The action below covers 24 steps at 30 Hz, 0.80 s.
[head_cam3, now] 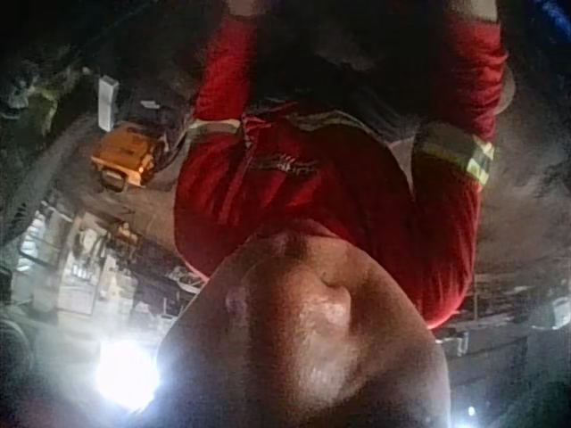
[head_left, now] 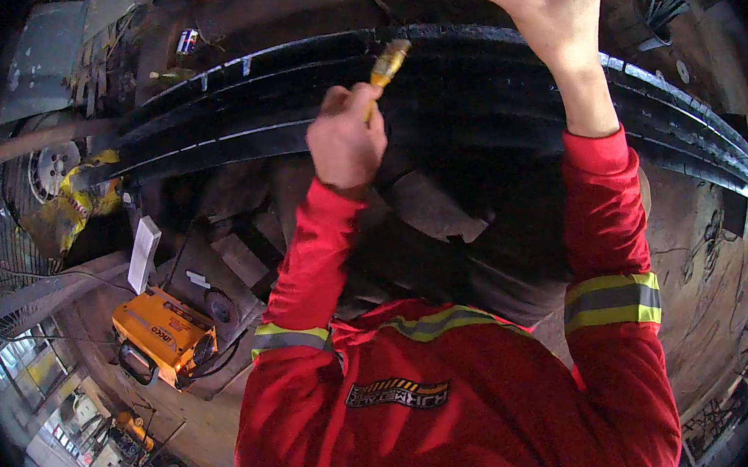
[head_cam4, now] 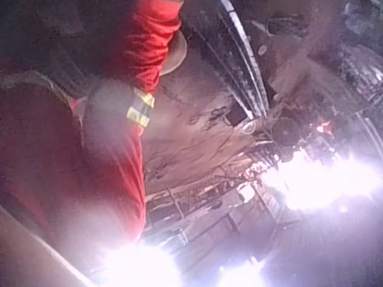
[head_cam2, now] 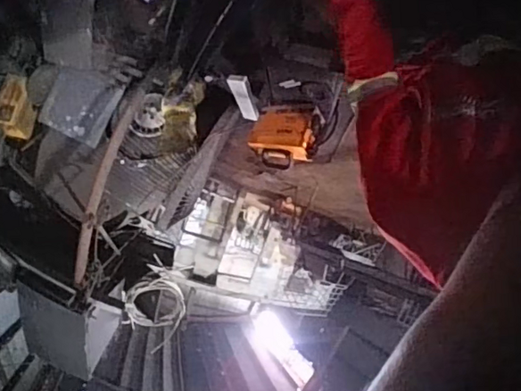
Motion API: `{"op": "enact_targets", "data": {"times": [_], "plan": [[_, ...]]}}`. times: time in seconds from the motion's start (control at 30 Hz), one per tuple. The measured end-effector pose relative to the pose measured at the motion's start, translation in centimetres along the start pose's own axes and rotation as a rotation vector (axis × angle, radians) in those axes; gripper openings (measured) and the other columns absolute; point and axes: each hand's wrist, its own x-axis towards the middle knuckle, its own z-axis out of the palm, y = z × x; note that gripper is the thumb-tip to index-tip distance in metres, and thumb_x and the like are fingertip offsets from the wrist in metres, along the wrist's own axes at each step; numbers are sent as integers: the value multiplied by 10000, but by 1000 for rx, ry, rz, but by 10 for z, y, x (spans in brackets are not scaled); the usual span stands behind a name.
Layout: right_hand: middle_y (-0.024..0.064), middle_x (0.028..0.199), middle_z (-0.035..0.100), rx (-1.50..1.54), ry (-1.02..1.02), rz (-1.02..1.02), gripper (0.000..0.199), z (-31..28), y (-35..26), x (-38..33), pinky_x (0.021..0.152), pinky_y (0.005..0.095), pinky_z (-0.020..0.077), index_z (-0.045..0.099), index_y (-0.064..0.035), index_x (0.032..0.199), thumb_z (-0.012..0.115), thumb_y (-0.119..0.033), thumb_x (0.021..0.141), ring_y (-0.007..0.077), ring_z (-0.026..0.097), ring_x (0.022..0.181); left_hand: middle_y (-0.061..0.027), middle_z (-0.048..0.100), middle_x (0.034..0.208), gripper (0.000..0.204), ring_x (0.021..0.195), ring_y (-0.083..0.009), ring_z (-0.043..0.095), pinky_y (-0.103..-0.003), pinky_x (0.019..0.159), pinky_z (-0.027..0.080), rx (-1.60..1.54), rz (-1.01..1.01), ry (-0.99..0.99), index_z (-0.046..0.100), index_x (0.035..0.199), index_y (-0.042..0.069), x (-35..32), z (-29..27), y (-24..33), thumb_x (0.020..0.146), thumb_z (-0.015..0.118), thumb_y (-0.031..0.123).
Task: The person pours a yellow liquid from a bottle into a small cup and uses a brush to apply the liquid to a large, curved metal structure. The person repeatedly dips the brush into the cup to reload the coating and continues to apply it to the metal surface.
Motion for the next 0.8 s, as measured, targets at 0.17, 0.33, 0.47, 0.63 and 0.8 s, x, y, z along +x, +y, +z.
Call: {"op": "enact_targets", "data": {"times": [0.17, 0.33, 0.47, 0.63, 0.8], "plan": [[74, 914, 702, -24, 2, -47, 368, -5, -4, 1, 737, 229, 513, 648, 64, 1040, 791, -8, 709, 96, 647, 803, -129, 629, 794, 241, 734, -334, 641, -377, 621, 524, -77, -122, -232, 648, 954, 104, -31, -4, 17, 741, 665, -8], [76, 918, 698, 82, -1, -26, 409, -3, 0, 1, 717, 221, 511, 627, 73, 1079, 793, -8, 714, 91, 640, 796, -170, 655, 789, 91, 674, -324, 666, -358, 567, 513, -235, -211, 52, 610, 944, 37, 3, -7, 20, 865, 637, 74], [80, 929, 700, 39, 0, -38, 387, -2, 1, 3, 722, 223, 513, 632, 70, 1063, 789, -6, 718, 93, 646, 809, -162, 654, 743, 82, 635, -330, 663, -371, 532, 508, -49, -237, -187, 574, 921, 57, -18, 9, 6, 889, 615, 120], [73, 922, 699, 51, -20, 7, 348, -1, 0, 3, 712, 221, 509, 647, 57, 1034, 785, -3, 720, 87, 641, 803, -159, 642, 717, 88, 620, -335, 653, -384, 513, 499, -78, -238, -63, 567, 918, 62, -16, 1, 10, 897, 603, 139], [68, 910, 702, -113, 34, -163, 309, 5, -1, -6, 734, 231, 508, 659, 53, 1010, 771, 18, 724, 90, 644, 803, -171, 639, 722, 88, 636, -337, 659, -378, 536, 510, -64, -277, -113, 558, 927, 62, -25, 11, 11, 907, 588, 142]]}}
